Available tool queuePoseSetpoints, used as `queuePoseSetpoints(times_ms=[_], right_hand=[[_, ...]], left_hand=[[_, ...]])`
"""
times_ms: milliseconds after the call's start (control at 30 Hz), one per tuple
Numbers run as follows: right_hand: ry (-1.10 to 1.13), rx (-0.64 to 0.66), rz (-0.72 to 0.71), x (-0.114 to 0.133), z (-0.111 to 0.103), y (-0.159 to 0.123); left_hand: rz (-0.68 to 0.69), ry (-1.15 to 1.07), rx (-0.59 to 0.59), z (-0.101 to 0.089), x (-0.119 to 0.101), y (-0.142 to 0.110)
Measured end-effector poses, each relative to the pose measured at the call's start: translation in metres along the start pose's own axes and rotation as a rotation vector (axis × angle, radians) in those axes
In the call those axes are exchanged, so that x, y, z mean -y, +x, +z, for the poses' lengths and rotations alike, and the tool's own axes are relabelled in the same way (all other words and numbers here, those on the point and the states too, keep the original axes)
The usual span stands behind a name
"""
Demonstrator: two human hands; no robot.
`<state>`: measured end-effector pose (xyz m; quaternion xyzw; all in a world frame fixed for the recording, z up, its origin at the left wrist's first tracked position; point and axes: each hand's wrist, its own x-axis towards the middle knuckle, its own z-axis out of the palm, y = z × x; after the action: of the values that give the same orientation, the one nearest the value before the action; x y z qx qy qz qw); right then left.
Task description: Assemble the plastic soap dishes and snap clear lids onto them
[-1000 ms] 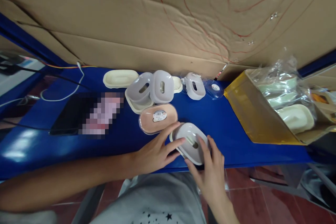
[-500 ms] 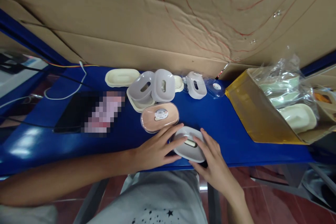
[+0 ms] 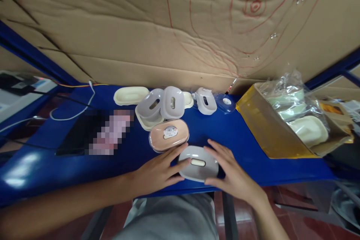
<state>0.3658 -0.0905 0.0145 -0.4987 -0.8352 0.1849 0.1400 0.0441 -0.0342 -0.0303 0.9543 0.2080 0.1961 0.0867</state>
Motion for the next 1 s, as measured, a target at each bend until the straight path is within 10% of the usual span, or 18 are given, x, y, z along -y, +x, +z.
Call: queuePoseSetpoints(times_ms=[167,333,500,1000], right_hand=[[-0.070,-0.263,0.023,-0.046,-0.030,0.079],[-0.281,-0.411,0.033,-0.073,-0.014,0.150],[-0.294,-0.456,-0.042,-0.082,0.002,0.152],[-0.061,-0.298,-0.129,-0.141,-0.053,0.222]], left_hand=[[-0.020,-0.086,-0.012,0.001,-0.001,0.002],[-0.005,-0.161,0.033,-0.003,0.004,0.000],[-0.025,-0.234,0.079,-0.009,0.010,-0.004],[-0.097,-0.259,0.059,-0.012,0.007,0.002]])
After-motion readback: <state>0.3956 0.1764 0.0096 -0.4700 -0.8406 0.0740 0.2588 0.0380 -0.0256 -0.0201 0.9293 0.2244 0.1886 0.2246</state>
